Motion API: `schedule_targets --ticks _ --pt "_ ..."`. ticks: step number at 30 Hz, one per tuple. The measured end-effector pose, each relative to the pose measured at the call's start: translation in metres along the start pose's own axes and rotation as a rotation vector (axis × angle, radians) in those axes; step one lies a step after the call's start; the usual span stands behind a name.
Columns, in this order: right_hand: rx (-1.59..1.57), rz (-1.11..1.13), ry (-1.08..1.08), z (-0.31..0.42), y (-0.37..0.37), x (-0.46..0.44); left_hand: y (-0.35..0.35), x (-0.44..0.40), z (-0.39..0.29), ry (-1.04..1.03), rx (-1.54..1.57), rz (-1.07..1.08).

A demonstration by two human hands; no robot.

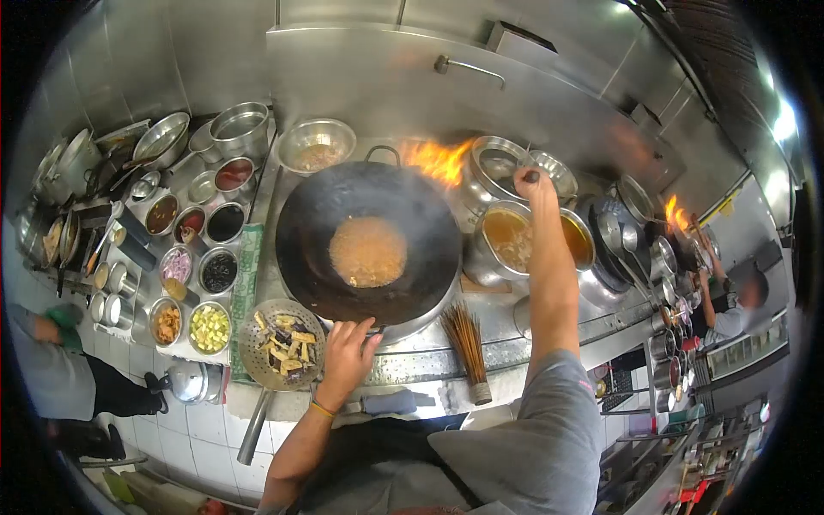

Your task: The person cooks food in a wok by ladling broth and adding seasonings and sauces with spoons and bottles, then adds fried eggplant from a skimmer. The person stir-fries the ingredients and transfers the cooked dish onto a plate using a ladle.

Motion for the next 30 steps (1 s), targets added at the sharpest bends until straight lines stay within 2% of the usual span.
schedule_targets --ticks 2,5,8,12,13,16,19,23,25,28,30 --pt "0.054 -0.066 0.058 -0.019 -0.033 0.036 0.001 -0.001 -0.003 0.000 -0.001 -0.003" --pt "0.377 -0.059 0.155 -0.037 -0.062 0.069 0.000 -0.001 -0.005 0.012 -0.008 0.001" --pt "1.289 -0.046 0.304 -0.010 -0.058 0.050 -0.001 0.000 -0.005 0.015 -0.009 -0.004" --pt "1.911 -0.439 0.898 0.033 -0.062 0.001 -0.002 -0.001 -0.007 0.011 -0.033 -0.015" --pt "2.037 -0.407 0.826 0.038 -0.069 0.018 -0.002 0.001 -0.008 0.009 -0.035 -0.018" --pt "1.977 -0.303 1.093 0.041 -0.069 0.054 -0.004 -0.001 -0.008 -0.003 -0.030 -0.043" --pt "2.072 -0.142 0.942 0.028 -0.055 0.054 -0.004 0.002 -0.007 -0.011 -0.015 -0.047" --pt "2.026 -0.128 1.118 -0.001 -0.008 0.084 -0.003 0.001 -0.004 0.001 -0.002 -0.035" --pt "1.995 -0.114 1.196 -0.014 -0.010 0.131 -0.003 0.000 -0.004 0.006 0.000 -0.033" --pt "2.013 -0.269 1.315 -0.017 -0.020 0.150 -0.003 0.000 -0.005 -0.001 0.011 -0.028" --pt "1.941 -0.267 1.285 -0.018 -0.015 0.143 -0.004 0.001 -0.003 -0.007 0.022 -0.036"
Point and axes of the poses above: each hand's wrist, its own x-axis away from the middle knuckle, its own y-axis out of the back of the hand, z = x × y, the point moved 3 cm from there along -x, towards the middle knuckle, and after that the axes turned 6 degrees about x, right-handed, at the moved point
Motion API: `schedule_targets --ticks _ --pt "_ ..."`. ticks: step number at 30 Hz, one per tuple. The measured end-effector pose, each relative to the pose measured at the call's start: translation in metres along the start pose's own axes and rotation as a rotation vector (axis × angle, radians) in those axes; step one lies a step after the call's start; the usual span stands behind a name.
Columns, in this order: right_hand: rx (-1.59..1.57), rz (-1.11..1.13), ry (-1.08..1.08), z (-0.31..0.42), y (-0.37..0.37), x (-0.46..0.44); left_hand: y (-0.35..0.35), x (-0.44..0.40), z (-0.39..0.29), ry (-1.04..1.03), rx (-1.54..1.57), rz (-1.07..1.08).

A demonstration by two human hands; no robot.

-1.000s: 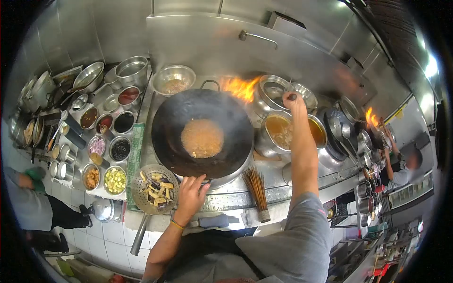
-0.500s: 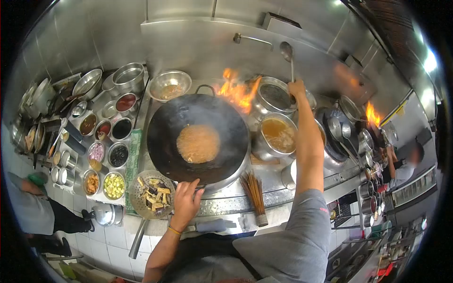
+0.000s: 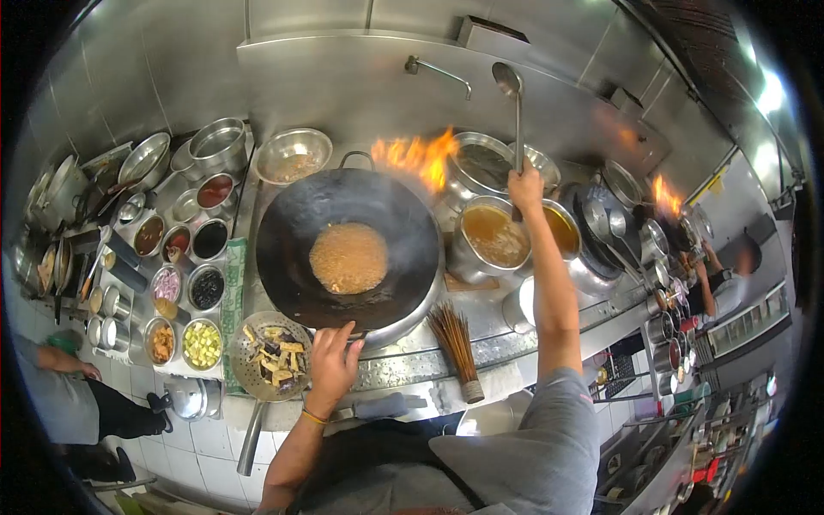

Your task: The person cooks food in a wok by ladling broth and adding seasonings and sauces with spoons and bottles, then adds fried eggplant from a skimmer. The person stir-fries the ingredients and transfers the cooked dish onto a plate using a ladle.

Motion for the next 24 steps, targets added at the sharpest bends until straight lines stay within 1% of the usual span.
schedule_targets --ticks 2,3,6,7,10,13,16,18,19,22,23,24 --pt "-0.040 -0.020 0.055 0.009 -0.003 0.007 0.000 0.000 -0.001 -0.001 -0.007 -0.004" --pt "0.048 0.081 0.095 0.015 -0.001 0.011 0.001 0.000 -0.002 -0.001 -0.013 -0.006" --pt "-0.104 0.308 -0.029 0.025 0.019 0.025 0.002 0.000 -0.001 -0.009 -0.003 -0.004" --pt "-0.029 0.177 0.162 0.023 0.019 0.034 0.002 0.000 -0.001 -0.008 -0.002 0.001" --pt "-0.006 0.073 0.055 0.020 0.011 0.065 0.004 -0.001 0.000 -0.008 0.001 -0.001" --pt "-0.093 0.028 0.096 0.041 0.028 0.082 0.003 0.001 0.000 -0.005 0.000 -0.011" --pt "-0.453 0.311 -0.015 0.056 0.039 0.061 0.003 0.001 -0.001 -0.008 -0.001 -0.004" --pt "-0.299 0.340 -0.046 0.051 0.015 0.012 0.002 0.001 -0.001 -0.017 0.004 -0.010" --pt "-0.222 0.360 -0.064 0.048 0.007 0.003 0.001 0.004 -0.001 -0.011 0.007 0.001" --pt "-0.190 0.236 -0.154 0.065 0.013 0.005 0.004 0.002 0.004 -0.011 0.002 0.018" --pt "-0.275 0.286 -0.129 0.032 -0.008 -0.005 0.005 0.004 0.004 -0.011 0.005 0.025" --pt "-0.287 0.196 -0.067 0.023 -0.008 -0.002 0.005 0.005 0.004 -0.007 0.011 0.029"
Point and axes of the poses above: each hand's wrist, its own x-axis away from the middle knuckle, its own y-axis out of the back of the hand, z = x × y, the point moved 3 cm from there along -x, towards the middle knuckle, and after that the axes turned 6 degrees about x, right-handed, at the moved point
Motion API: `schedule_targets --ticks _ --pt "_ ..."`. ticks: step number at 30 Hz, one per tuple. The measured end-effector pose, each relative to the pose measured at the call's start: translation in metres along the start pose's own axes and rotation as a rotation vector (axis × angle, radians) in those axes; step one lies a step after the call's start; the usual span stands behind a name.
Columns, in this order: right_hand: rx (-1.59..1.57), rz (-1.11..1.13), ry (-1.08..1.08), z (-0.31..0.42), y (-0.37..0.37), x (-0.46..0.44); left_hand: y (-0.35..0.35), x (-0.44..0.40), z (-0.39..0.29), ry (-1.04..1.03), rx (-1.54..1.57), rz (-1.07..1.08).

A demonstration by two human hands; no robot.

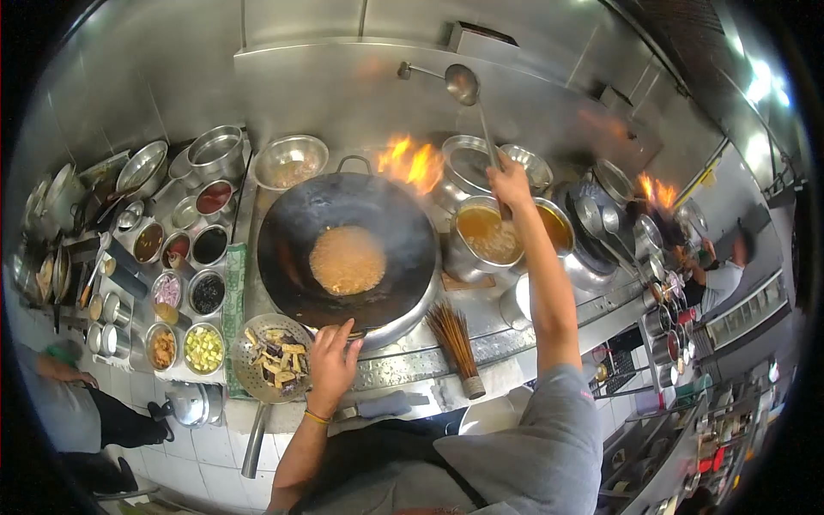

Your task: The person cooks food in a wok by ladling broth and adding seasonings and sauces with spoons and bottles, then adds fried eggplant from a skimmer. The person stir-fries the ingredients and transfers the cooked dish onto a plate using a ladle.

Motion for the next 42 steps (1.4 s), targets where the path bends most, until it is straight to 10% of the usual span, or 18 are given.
schedule_targets --ticks 9,13,16,26,35,42 --pt "-0.576 -0.134 -0.025 0.062 0.065 0.085 0.001 0.005 -0.006 0.010 -0.042 0.042" --pt "-1.331 0.247 -0.216 -0.017 0.042 0.091 0.001 0.010 -0.005 -0.007 -0.047 0.041" --pt "0.269 -0.277 0.131 -0.044 0.018 0.114 0.002 0.012 -0.004 -0.001 -0.032 0.054" --pt "0.084 0.078 -0.357 -0.105 0.021 0.078 0.012 0.027 -0.007 0.102 0.069 0.058" --pt "0.184 0.336 -0.333 -0.136 -0.019 0.014 0.027 0.050 -0.014 0.223 0.106 -0.030" --pt "-1.215 0.177 -0.807 -0.135 0.024 0.017 0.037 0.052 -0.029 0.281 0.040 -0.144"
Point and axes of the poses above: each hand's wrist, its own x-axis away from the middle knuckle, its own y-axis out of the back of the hand, z = x × y, the point moved 3 cm from there along -x, towards the middle knuckle, and after that the axes turned 6 degrees about x, right-handed, at the moved point
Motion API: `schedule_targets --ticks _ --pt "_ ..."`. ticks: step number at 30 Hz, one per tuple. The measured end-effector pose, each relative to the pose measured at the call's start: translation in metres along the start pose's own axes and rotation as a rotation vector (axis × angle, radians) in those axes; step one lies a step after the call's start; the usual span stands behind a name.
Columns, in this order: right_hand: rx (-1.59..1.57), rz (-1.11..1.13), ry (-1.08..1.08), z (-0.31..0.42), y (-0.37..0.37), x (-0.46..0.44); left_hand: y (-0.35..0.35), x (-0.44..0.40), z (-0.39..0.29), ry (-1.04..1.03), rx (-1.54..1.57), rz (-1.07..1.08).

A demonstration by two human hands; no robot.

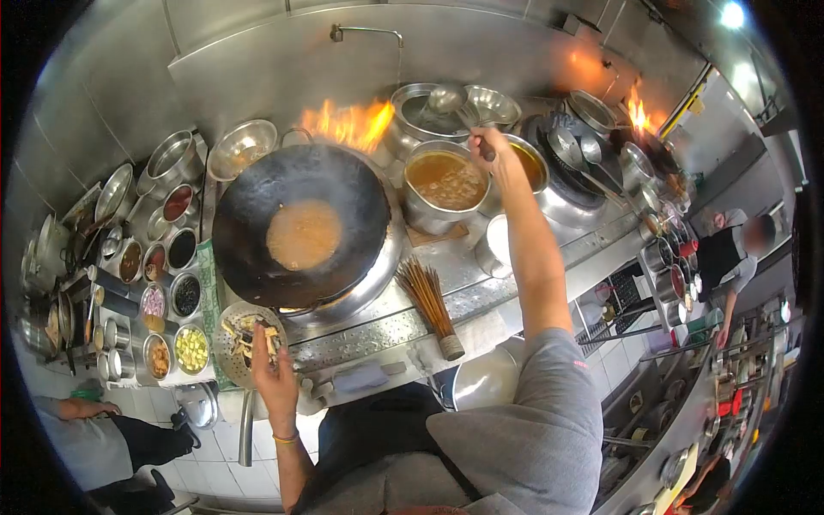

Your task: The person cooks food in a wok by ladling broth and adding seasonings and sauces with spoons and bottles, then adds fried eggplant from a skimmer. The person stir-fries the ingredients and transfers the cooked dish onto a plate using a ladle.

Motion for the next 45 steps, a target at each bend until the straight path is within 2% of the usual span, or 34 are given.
schedule_targets --ticks 1,3,4,5,8,12,14,16,20,23,27,30,31,32,34,37,41,44,45 --pt "-0.027 0.007 0.104 0.015 -0.010 0.034 0.000 -0.001 -0.004 -0.004 -0.008 -0.009" --pt "-0.181 0.108 -0.090 0.043 0.010 0.025 0.000 -0.002 -0.014 -0.003 -0.028 -0.011" --pt "-0.197 0.198 0.019 0.055 0.020 0.031 0.000 -0.001 -0.018 -0.014 -0.037 -0.017" --pt "-0.280 0.159 0.042 0.069 0.016 0.058 -0.002 -0.001 -0.021 -0.028 -0.042 -0.025" --pt "-0.396 0.259 -0.058 0.104 0.039 0.099 -0.007 -0.002 -0.020 -0.047 -0.010 -0.036" --pt "-0.161 0.232 0.094 0.115 0.063 0.192 -0.007 -0.005 -0.025 -0.057 0.020 -0.014" --pt "-0.133 0.207 0.075 0.112 0.074 0.242 -0.004 -0.007 -0.026 -0.064 0.030 0.020" --pt "-0.110 0.157 0.095 0.101 0.086 0.284 -0.003 -0.008 -0.021 -0.070 0.109 0.054" --pt "-0.050 -0.139 0.076 0.063 0.100 0.361 -0.003 -0.009 -0.023 -0.102 0.275 0.146" --pt "-0.074 -0.128 0.016 0.025 0.117 0.396 0.001 -0.007 -0.022 -0.114 0.328 0.251" --pt "-0.148 -0.322 -0.004 -0.026 0.120 0.422 0.012 -0.006 -0.024 -0.160 0.376 0.383" --pt "0.064 -0.457 -0.034 -0.059 0.129 0.426 0.015 -0.005 -0.021 -0.179 0.427 0.434" --pt "0.215 -0.370 -0.120 -0.066 0.129 0.428 0.016 -0.006 -0.021 -0.179 0.454 0.444" --pt "0.237 -0.548 -0.011 -0.076 0.135 0.428 0.017 -0.006 -0.022 -0.181 0.480 0.453" --pt "0.410 -0.561 0.105 -0.083 0.111 0.439 0.017 -0.008 -0.024 -0.195 0.500 0.457" --pt "0.582 -0.610 0.157 -0.081 0.074 0.463 0.015 -0.009 -0.030 -0.201 0.547 0.487" --pt "0.877 -0.657 0.397 -0.087 0.059 0.487 0.004 -0.007 -0.046 -0.248 0.587 0.522" --pt "0.874 -0.815 0.533 -0.116 0.049 0.493 -0.018 -0.005 -0.066 -0.278 0.611 0.566" --pt "0.815 -0.756 0.515 -0.131 0.064 0.486 -0.030 -0.002 -0.072 -0.268 0.628 0.601"
Point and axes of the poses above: each hand's wrist, its own x-axis away from the middle knuckle, its own y-axis out of the back of the hand, z = x × y, the point moved 3 cm from there along -x, towards the middle knuckle, and after that the axes turned 6 degrees about x, right-handed, at the moved point
